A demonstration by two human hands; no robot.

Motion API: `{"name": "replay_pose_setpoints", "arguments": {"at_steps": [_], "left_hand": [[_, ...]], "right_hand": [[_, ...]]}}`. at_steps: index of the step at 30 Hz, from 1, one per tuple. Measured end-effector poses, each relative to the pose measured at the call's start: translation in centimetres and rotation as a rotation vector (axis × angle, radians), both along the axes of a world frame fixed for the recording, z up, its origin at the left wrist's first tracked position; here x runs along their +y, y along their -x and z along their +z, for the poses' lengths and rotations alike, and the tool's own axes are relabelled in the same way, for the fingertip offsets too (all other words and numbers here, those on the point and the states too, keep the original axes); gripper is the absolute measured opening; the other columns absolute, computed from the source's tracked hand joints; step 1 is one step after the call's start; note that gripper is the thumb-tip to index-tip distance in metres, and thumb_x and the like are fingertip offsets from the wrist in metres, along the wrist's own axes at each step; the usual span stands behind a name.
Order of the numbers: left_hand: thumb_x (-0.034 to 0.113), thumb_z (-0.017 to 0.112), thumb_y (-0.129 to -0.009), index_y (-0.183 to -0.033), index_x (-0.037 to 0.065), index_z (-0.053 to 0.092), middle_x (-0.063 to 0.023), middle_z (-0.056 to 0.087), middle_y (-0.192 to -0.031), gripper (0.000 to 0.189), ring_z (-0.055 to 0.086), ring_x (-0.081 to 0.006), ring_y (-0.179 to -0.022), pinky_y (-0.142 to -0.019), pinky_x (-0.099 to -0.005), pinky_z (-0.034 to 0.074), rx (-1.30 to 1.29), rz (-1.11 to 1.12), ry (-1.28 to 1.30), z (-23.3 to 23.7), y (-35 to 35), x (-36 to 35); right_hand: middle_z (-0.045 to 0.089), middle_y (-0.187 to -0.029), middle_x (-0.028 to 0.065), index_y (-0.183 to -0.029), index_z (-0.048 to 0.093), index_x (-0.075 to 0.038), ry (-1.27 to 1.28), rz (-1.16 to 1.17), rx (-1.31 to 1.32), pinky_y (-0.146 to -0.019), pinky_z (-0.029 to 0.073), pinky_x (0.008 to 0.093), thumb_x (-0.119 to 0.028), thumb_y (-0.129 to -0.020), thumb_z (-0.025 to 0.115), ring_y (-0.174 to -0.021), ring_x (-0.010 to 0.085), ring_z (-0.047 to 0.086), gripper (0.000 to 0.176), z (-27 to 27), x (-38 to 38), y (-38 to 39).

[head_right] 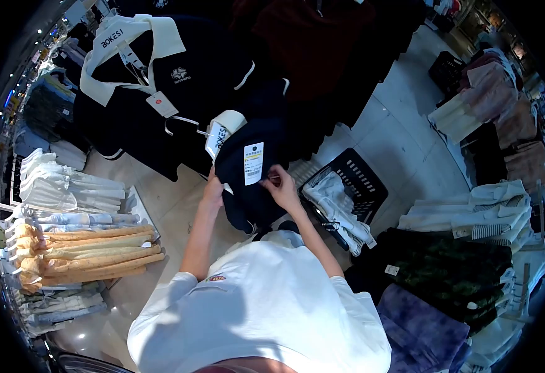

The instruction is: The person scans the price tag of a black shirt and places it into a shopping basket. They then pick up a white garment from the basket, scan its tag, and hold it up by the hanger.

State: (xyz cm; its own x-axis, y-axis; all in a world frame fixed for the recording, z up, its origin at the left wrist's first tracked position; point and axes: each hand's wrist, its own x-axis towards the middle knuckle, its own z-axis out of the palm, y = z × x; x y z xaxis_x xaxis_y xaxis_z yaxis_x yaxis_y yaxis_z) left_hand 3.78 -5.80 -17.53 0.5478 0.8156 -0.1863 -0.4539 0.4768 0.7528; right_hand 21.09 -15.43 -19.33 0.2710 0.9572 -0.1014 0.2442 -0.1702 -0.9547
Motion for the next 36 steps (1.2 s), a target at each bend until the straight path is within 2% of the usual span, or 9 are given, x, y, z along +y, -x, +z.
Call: {"name": "replay_pose_setpoints", "arguments": {"at_steps": [2,5,10,13,15,17,25,30,36], "left_hand": [[0.011,0.055,-0.091,-0.132,0.004,0.042,-0.0135,0.056,-0.120,0.044,0.059,-0.0214,-0.103,-0.087,-0.0362,0.051,-0.004,-0.007,-0.046,1.4,0.6,-0.1],[0.007,0.056,-0.089,-0.132,0.004,0.040,-0.0136,0.056,-0.121,0.046,0.058,-0.0211,-0.103,-0.087,-0.0358,0.051,0.000,0.013,-0.025,-0.6,1.5,0.3],[0.002,0.060,-0.084,-0.131,0.002,0.041,-0.0134,0.055,-0.122,0.051,0.057,-0.0211,-0.105,-0.090,-0.0356,0.048,0.018,0.035,-0.072,0.5,2.4,-0.3],[-0.006,0.062,-0.075,-0.130,0.001,0.042,-0.0127,0.055,-0.122,0.060,0.056,-0.0214,-0.108,-0.095,-0.0355,0.044,0.070,0.040,-0.091,1.4,2.3,-0.5],[-0.011,0.063,-0.068,-0.129,0.000,0.043,-0.0122,0.055,-0.121,0.065,0.055,-0.0211,-0.108,-0.097,-0.0347,0.042,0.139,0.042,-0.123,2.8,2.1,-1.0],[-0.013,0.064,-0.059,-0.122,-0.002,0.051,-0.0080,0.059,-0.112,0.065,0.055,-0.0160,-0.101,-0.092,-0.0267,0.039,0.337,0.026,-0.266,4.0,1.9,-1.1],[0.002,0.077,-0.061,-0.106,0.001,0.055,-0.0020,0.058,-0.096,0.050,0.054,-0.0112,-0.088,-0.082,-0.0272,0.044,0.566,0.007,-0.318,7.9,5.4,-0.1],[0.016,0.085,-0.058,-0.106,0.000,0.057,-0.0048,0.060,-0.093,0.057,0.057,-0.0143,-0.084,-0.081,-0.0293,0.046,0.808,-0.003,-0.605,9.2,10.3,1.9],[0.019,0.079,-0.071,-0.098,-0.003,0.060,0.0005,0.056,-0.077,0.040,0.049,-0.0072,-0.072,-0.067,-0.0243,0.043,0.739,-0.040,-0.743,13.4,10.8,2.5]], "right_hand": [[0.062,-0.087,0.0034,-0.101,0.057,0.001,0.083,0.048,-0.033,-0.073,0.045,0.0227,-0.006,-0.086,0.061,-0.083,0.0082,0.056,0.017,0.6,0.4,0.5],[0.064,-0.086,0.0087,-0.098,0.059,0.001,-0.118,-0.008,0.146,-0.066,0.047,0.0276,-0.012,-0.085,0.064,-0.077,0.0124,0.059,0.019,-1.7,1.6,1.5],[0.039,-0.136,0.0165,-0.145,0.008,-0.011,-0.055,0.159,0.283,-0.092,0.043,0.0319,-0.018,-0.062,0.087,-0.113,0.0214,0.048,0.115,0.0,0.3,1.7],[0.033,-0.142,0.0170,-0.144,0.010,-0.006,-0.232,0.305,0.029,-0.095,0.041,0.0376,-0.022,-0.055,0.090,-0.123,0.0235,0.040,0.122,-1.1,1.6,2.1],[0.061,-0.112,0.0206,-0.116,0.054,0.004,-0.143,0.255,-0.097,-0.089,0.045,0.0393,-0.013,-0.065,0.079,-0.104,0.0314,0.059,0.059,-2.7,2.6,1.7],[0.065,-0.089,0.0228,-0.095,0.062,0.005,-0.180,0.120,-0.322,-0.079,0.049,0.0394,-0.002,-0.071,0.061,-0.088,0.0370,0.064,0.024,-5.0,3.5,1.8],[0.068,-0.091,0.0043,-0.092,0.065,0.002,-0.192,-0.132,0.317,-0.079,0.045,0.0260,0.008,-0.079,0.049,-0.084,0.0142,0.060,0.022,-5.1,2.0,2.5],[0.066,-0.092,0.0058,-0.099,0.063,0.001,0.038,-0.564,0.696,-0.080,0.046,0.0272,-0.006,-0.087,0.054,-0.090,0.0146,0.061,0.016,-3.6,1.3,1.4],[0.065,-0.089,0.0068,-0.102,0.061,0.000,0.005,-0.473,0.693,-0.079,0.047,0.0286,-0.009,-0.089,0.053,-0.085,0.0166,0.060,0.017,-9.4,0.8,0.2]]}}
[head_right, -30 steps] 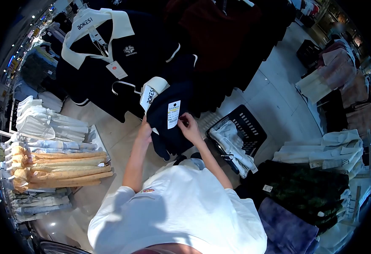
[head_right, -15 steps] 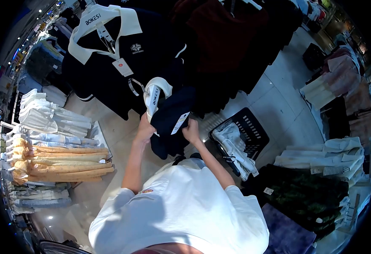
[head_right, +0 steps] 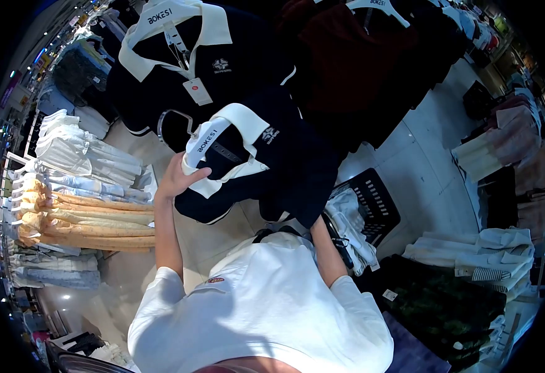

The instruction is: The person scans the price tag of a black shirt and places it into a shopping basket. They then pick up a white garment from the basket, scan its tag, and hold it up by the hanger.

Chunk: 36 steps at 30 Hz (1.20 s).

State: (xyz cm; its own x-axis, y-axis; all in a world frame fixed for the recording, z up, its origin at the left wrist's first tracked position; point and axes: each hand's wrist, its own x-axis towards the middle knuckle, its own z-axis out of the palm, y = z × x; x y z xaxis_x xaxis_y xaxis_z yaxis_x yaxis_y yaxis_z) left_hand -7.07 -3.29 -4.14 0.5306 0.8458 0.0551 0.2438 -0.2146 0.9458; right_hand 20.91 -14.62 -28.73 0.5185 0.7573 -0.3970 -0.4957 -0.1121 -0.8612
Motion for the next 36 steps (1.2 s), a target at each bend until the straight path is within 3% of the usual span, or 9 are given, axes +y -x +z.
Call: {"name": "replay_pose_setpoints", "arguments": {"at_steps": [9,16,18,19,20,23,25,29,36], "left_hand": [[0.017,0.074,-0.077,-0.101,-0.005,0.061,-0.0020,0.062,-0.083,0.035,0.052,-0.0074,-0.077,-0.072,-0.0246,0.045,0.019,-0.001,-0.121,5.3,0.2,1.6],[0.010,0.071,-0.076,-0.102,-0.004,0.061,-0.0023,0.062,-0.079,0.032,0.052,-0.0072,-0.072,-0.069,-0.0245,0.045,0.048,0.025,-0.146,7.8,0.7,1.8],[0.010,0.070,-0.076,-0.100,-0.003,0.061,-0.0032,0.062,-0.077,0.029,0.051,-0.0077,-0.069,-0.066,-0.0246,0.044,0.147,-0.053,-0.255,8.3,0.6,1.8],[0.010,0.070,-0.076,-0.100,-0.003,0.061,-0.0032,0.062,-0.077,0.029,0.051,-0.0077,-0.069,-0.066,-0.0246,0.044,0.146,-0.047,-0.255,8.2,0.6,1.8],[0.010,0.070,-0.076,-0.099,-0.003,0.061,-0.0038,0.062,-0.076,0.028,0.052,-0.0085,-0.068,-0.066,-0.0250,0.044,0.151,-0.046,-0.272,8.2,0.6,1.8],[0.010,0.069,-0.076,-0.098,-0.002,0.061,-0.0046,0.062,-0.076,0.026,0.053,-0.0099,-0.068,-0.066,-0.0258,0.045,0.178,-0.026,-0.280,8.0,0.4,2.0],[0.010,0.069,-0.077,-0.098,-0.002,0.061,-0.0047,0.062,-0.076,0.026,0.053,-0.0105,-0.068,-0.066,-0.0262,0.045,0.203,-0.014,-0.266,7.7,-0.1,2.0],[0.009,0.069,-0.076,-0.104,-0.001,0.062,-0.0058,0.063,-0.080,0.030,0.056,-0.0111,-0.071,-0.068,-0.0268,0.046,0.195,-0.068,-0.159,7.3,-0.9,2.2],[0.017,0.074,-0.076,-0.103,-0.001,0.061,-0.0072,0.065,-0.083,0.035,0.059,-0.0145,-0.074,-0.071,-0.0282,0.048,0.224,-0.115,-0.250,5.5,-1.0,2.4]], "right_hand": [[0.065,-0.089,0.0070,-0.103,0.060,0.000,-0.037,0.472,-0.142,-0.078,0.048,0.0292,-0.009,-0.089,0.054,-0.083,0.0172,0.060,0.017,-1.2,-1.6,2.5],[0.064,-0.089,0.0072,-0.103,0.059,-0.001,-0.037,0.537,-0.360,-0.078,0.048,0.0296,-0.010,-0.089,0.054,-0.082,0.0177,0.060,0.018,-2.4,1.9,-2.8],[0.064,-0.089,0.0072,-0.103,0.059,-0.001,0.008,0.407,-0.520,-0.078,0.048,0.0298,-0.010,-0.089,0.055,-0.081,0.0178,0.060,0.018,-1.8,2.4,-5.0],[0.063,-0.087,0.0067,-0.103,0.057,-0.001,0.036,0.267,-0.701,-0.075,0.050,0.0290,-0.007,-0.089,0.055,-0.078,0.0157,0.059,0.015,0.9,2.4,-5.3],[0.063,-0.088,0.0057,-0.098,0.059,-0.001,-0.184,0.007,-0.369,-0.073,0.048,0.0267,-0.003,-0.090,0.053,-0.077,0.0136,0.059,0.010,4.7,2.4,-4.2],[0.061,-0.084,0.0048,-0.096,0.058,-0.001,-0.326,-0.236,-0.768,-0.073,0.048,0.0231,-0.002,-0.092,0.050,-0.078,0.0120,0.059,0.009,14.9,2.7,-4.0],[0.062,-0.086,0.0064,-0.097,0.059,-0.002,-0.452,-0.098,-0.943,-0.074,0.047,0.0240,-0.002,-0.090,0.053,-0.079,0.0131,0.060,0.010,21.7,2.8,-3.1],[0.060,-0.107,0.0119,-0.114,0.056,-0.006,-0.683,0.294,-1.464,-0.090,0.044,0.0387,-0.015,-0.073,0.074,-0.103,0.0300,0.055,0.046,28.9,6.9,-1.9],[0.066,-0.089,0.0088,-0.098,0.063,-0.008,-0.702,0.636,-1.476,-0.070,0.052,0.0322,-0.014,-0.072,0.073,-0.076,0.0237,0.065,0.029,26.1,11.8,-1.1]]}}
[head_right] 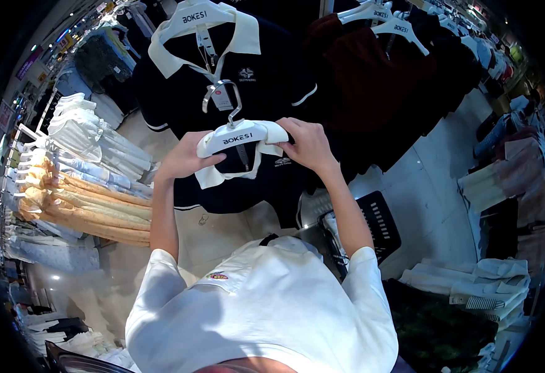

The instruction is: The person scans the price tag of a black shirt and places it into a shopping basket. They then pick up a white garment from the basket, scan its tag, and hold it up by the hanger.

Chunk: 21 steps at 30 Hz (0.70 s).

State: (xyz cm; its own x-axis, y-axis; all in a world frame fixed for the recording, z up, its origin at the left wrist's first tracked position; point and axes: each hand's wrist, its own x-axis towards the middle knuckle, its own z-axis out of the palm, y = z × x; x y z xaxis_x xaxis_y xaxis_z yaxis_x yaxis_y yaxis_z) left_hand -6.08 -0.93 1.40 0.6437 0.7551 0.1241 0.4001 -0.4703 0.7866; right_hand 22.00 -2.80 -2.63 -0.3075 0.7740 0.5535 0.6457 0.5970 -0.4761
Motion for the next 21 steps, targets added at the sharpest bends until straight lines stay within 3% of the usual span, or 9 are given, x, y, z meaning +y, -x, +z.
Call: {"name": "replay_pose_setpoints", "arguments": {"at_steps": [4,8,10,13,15,17,18,19,21], "left_hand": [[0.019,0.076,-0.072,-0.106,0.000,0.059,-0.0151,0.067,-0.087,0.043,0.065,-0.0247,-0.076,-0.073,-0.0329,0.051,0.109,0.089,-0.011,0.5,0.2,-0.6],[0.019,0.076,-0.073,-0.111,-0.001,0.057,-0.0140,0.066,-0.093,0.047,0.065,-0.0228,-0.084,-0.077,-0.0311,0.050,0.118,0.200,-0.077,1.9,0.9,-1.9],[0.015,0.071,-0.079,-0.114,-0.002,0.055,-0.0125,0.065,-0.103,0.042,0.064,-0.0202,-0.094,-0.082,-0.0307,0.049,-0.320,0.265,-0.179,2.4,0.8,-1.7],[0.011,0.063,-0.086,-0.115,-0.002,0.055,-0.0103,0.063,-0.109,0.033,0.060,-0.0181,-0.101,-0.086,-0.0317,0.047,-0.519,0.421,-0.288,4.9,0.3,-0.8],[0.019,0.055,-0.093,-0.115,-0.001,0.055,-0.0127,0.064,-0.103,0.030,0.064,-0.0192,-0.096,-0.081,-0.0305,0.049,-0.559,0.405,-0.459,6.3,-0.9,0.2],[0.036,0.047,-0.096,-0.112,-0.001,0.057,-0.0152,0.065,-0.093,0.041,0.067,-0.0213,-0.085,-0.074,-0.0295,0.050,-0.329,0.476,-0.543,8.7,-2.9,0.1],[0.047,0.038,-0.097,-0.102,-0.001,0.059,-0.0157,0.064,-0.079,0.052,0.068,-0.0229,-0.072,-0.066,-0.0303,0.050,-0.203,0.567,-0.596,9.0,-4.0,0.8],[0.043,0.034,-0.099,-0.094,-0.003,0.055,-0.0104,0.066,-0.079,0.052,0.061,-0.0141,-0.063,-0.061,-0.0286,0.049,-0.100,0.594,-0.574,9.0,-4.4,1.6],[0.045,0.033,-0.099,-0.083,-0.002,0.054,-0.0086,0.062,-0.065,0.054,0.055,-0.0098,-0.050,-0.049,-0.0235,0.043,-0.332,0.503,-0.306,9.2,-4.7,2.6]], "right_hand": [[0.067,-0.084,0.0080,-0.094,0.066,-0.008,0.076,-0.029,0.018,-0.064,0.052,0.0294,-0.004,-0.070,0.070,-0.069,0.0229,0.066,0.024,0.0,1.1,0.1],[0.068,-0.082,0.0079,-0.093,0.069,-0.008,0.133,-0.087,0.071,-0.064,0.052,0.0296,-0.003,-0.072,0.068,-0.070,0.0224,0.066,0.022,1.5,1.6,0.0],[0.069,-0.090,0.0116,-0.096,0.070,-0.005,0.202,-0.130,0.098,-0.070,0.053,0.0307,0.000,-0.071,0.068,-0.080,0.0249,0.067,0.026,3.0,1.5,0.3],[0.069,-0.088,0.0109,-0.096,0.070,-0.006,0.171,-0.155,0.045,-0.070,0.052,0.0312,-0.002,-0.072,0.068,-0.080,0.0254,0.067,0.024,4.1,1.8,1.1],[0.068,-0.086,0.0107,-0.094,0.069,-0.009,0.121,-0.147,0.035,-0.070,0.052,0.0321,-0.005,-0.072,0.068,-0.079,0.0279,0.066,0.023,4.4,2.0,1.8],[0.067,-0.086,0.0104,-0.095,0.069,-0.010,0.142,-0.158,-0.040,-0.070,0.052,0.0329,-0.006,-0.072,0.068,-0.078,0.0287,0.065,0.024,5.0,2.1,2.7],[0.067,-0.087,0.0102,-0.096,0.068,-0.010,0.133,-0.157,-0.052,-0.069,0.052,0.0341,-0.006,-0.072,0.068,-0.078,0.0286,0.065,0.025,4.5,2.5,3.0],[0.068,-0.086,0.0103,-0.096,0.068,-0.010,0.180,-0.151,-0.015,-0.069,0.051,0.0342,-0.005,-0.071,0.067,-0.078,0.0289,0.065,0.026,4.4,2.5,3.2],[0.068,-0.085,0.0105,-0.097,0.068,-0.010,0.212,-0.161,0.001,-0.069,0.051,0.0338,-0.004,-0.071,0.066,-0.077,0.0290,0.066,0.027,5.0,2.3,3.3]]}}
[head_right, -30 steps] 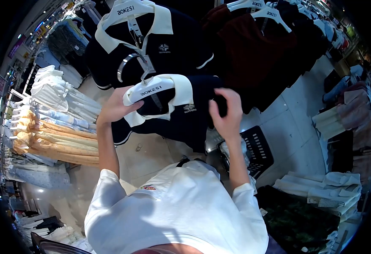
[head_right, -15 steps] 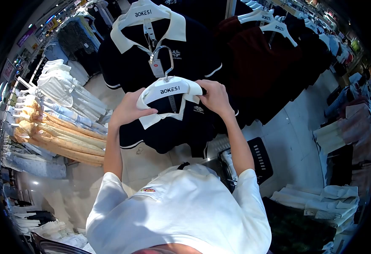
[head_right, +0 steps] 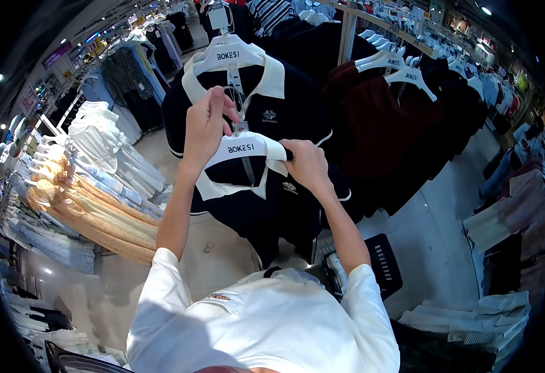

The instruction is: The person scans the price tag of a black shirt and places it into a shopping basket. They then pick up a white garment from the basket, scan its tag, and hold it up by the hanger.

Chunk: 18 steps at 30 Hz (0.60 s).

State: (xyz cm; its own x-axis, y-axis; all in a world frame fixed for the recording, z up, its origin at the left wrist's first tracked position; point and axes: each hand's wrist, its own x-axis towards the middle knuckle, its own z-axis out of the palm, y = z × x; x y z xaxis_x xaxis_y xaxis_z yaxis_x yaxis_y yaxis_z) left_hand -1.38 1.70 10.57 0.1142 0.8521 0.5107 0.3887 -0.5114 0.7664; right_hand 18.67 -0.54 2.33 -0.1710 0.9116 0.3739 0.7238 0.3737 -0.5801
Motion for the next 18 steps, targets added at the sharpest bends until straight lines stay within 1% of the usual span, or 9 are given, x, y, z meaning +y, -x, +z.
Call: {"name": "replay_pose_setpoints", "arguments": {"at_steps": [1,3,4,6,7,10,11,16,18], "left_hand": [[0.045,0.033,-0.099,-0.083,-0.002,0.054,-0.0086,0.062,-0.065,0.054,0.055,-0.0098,-0.050,-0.049,-0.0235,0.043,0.000,0.004,-0.011,0.1,0.0,0.1],[0.043,0.034,-0.100,-0.078,0.001,0.055,-0.0043,0.055,-0.054,0.052,0.049,-0.0093,-0.043,-0.044,-0.0237,0.037,-0.121,-0.123,0.041,0.0,-0.1,0.2],[0.043,0.034,-0.100,-0.078,0.001,0.055,-0.0043,0.055,-0.054,0.052,0.049,-0.0093,-0.043,-0.044,-0.0237,0.037,-0.122,-0.120,0.035,-0.2,0.0,0.5],[0.040,0.034,-0.101,-0.075,0.001,0.052,-0.0017,0.048,-0.051,0.050,0.043,-0.0072,-0.043,-0.044,-0.0225,0.035,-0.158,-0.124,-0.025,-0.7,0.0,1.1],[0.039,0.033,-0.101,-0.074,0.001,0.051,-0.0008,0.043,-0.050,0.051,0.041,-0.0070,-0.043,-0.044,-0.0225,0.035,-0.102,-0.097,-0.051,-0.5,0.3,1.2],[0.038,0.033,-0.101,-0.075,0.000,0.052,-0.0005,0.042,-0.051,0.050,0.039,-0.0070,-0.043,-0.044,-0.0224,0.034,-0.108,-0.146,-0.072,-0.7,0.7,1.4],[0.037,0.033,-0.101,-0.076,0.000,0.052,-0.0005,0.043,-0.053,0.048,0.040,-0.0077,-0.046,-0.047,-0.0228,0.035,-0.110,-0.166,-0.057,-0.6,1.0,1.4],[0.036,0.034,-0.101,-0.080,-0.001,0.054,-0.0013,0.047,-0.060,0.046,0.043,-0.0099,-0.056,-0.055,-0.0248,0.039,-0.073,-0.207,-0.033,0.2,2.2,2.0],[0.036,0.036,-0.101,-0.097,-0.001,0.058,-0.0051,0.052,-0.072,0.043,0.049,-0.0111,-0.067,-0.064,-0.0253,0.043,-0.006,-0.233,-0.056,0.1,2.9,2.5]], "right_hand": [[0.068,-0.085,0.0105,-0.097,0.068,-0.010,-0.011,0.004,0.000,-0.069,0.051,0.0338,-0.004,-0.071,0.066,-0.077,0.0290,0.066,0.027,0.1,0.0,-0.1],[0.068,-0.083,0.0110,-0.097,0.068,-0.010,0.019,0.017,-0.016,-0.069,0.051,0.0330,-0.002,-0.071,0.065,-0.077,0.0288,0.066,0.027,0.1,-0.2,-0.6],[0.068,-0.083,0.0110,-0.097,0.068,-0.010,0.013,0.020,-0.018,-0.069,0.051,0.0330,-0.002,-0.071,0.065,-0.077,0.0288,0.066,0.027,0.0,-0.1,-0.8],[0.069,-0.084,0.0084,-0.098,0.070,-0.013,0.050,0.036,-0.043,-0.067,0.052,0.0346,-0.007,-0.074,0.067,-0.076,0.0259,0.067,0.025,-0.1,-0.1,-1.1],[0.069,-0.084,0.0084,-0.098,0.070,-0.013,0.040,0.047,-0.045,-0.066,0.052,0.0349,-0.006,-0.073,0.067,-0.075,0.0252,0.067,0.026,-0.1,0.0,-1.3],[0.069,-0.083,0.0086,-0.097,0.070,-0.013,0.087,0.049,-0.046,-0.065,0.052,0.0341,-0.006,-0.073,0.068,-0.073,0.0246,0.067,0.025,0.1,0.2,-1.4],[0.069,-0.080,0.0087,-0.096,0.071,-0.014,0.077,0.059,-0.025,-0.065,0.052,0.0328,-0.006,-0.072,0.069,-0.072,0.0243,0.067,0.026,0.2,0.3,-1.4],[0.069,-0.081,0.0087,-0.098,0.071,-0.015,0.072,0.106,-0.039,-0.066,0.051,0.0323,-0.009,-0.070,0.072,-0.071,0.0239,0.067,0.029,1.0,1.3,-1.5],[0.069,-0.082,0.0090,-0.098,0.071,-0.014,0.091,0.117,-0.045,-0.069,0.051,0.0323,-0.011,-0.070,0.074,-0.073,0.0242,0.067,0.028,1.5,1.6,-1.4]]}}
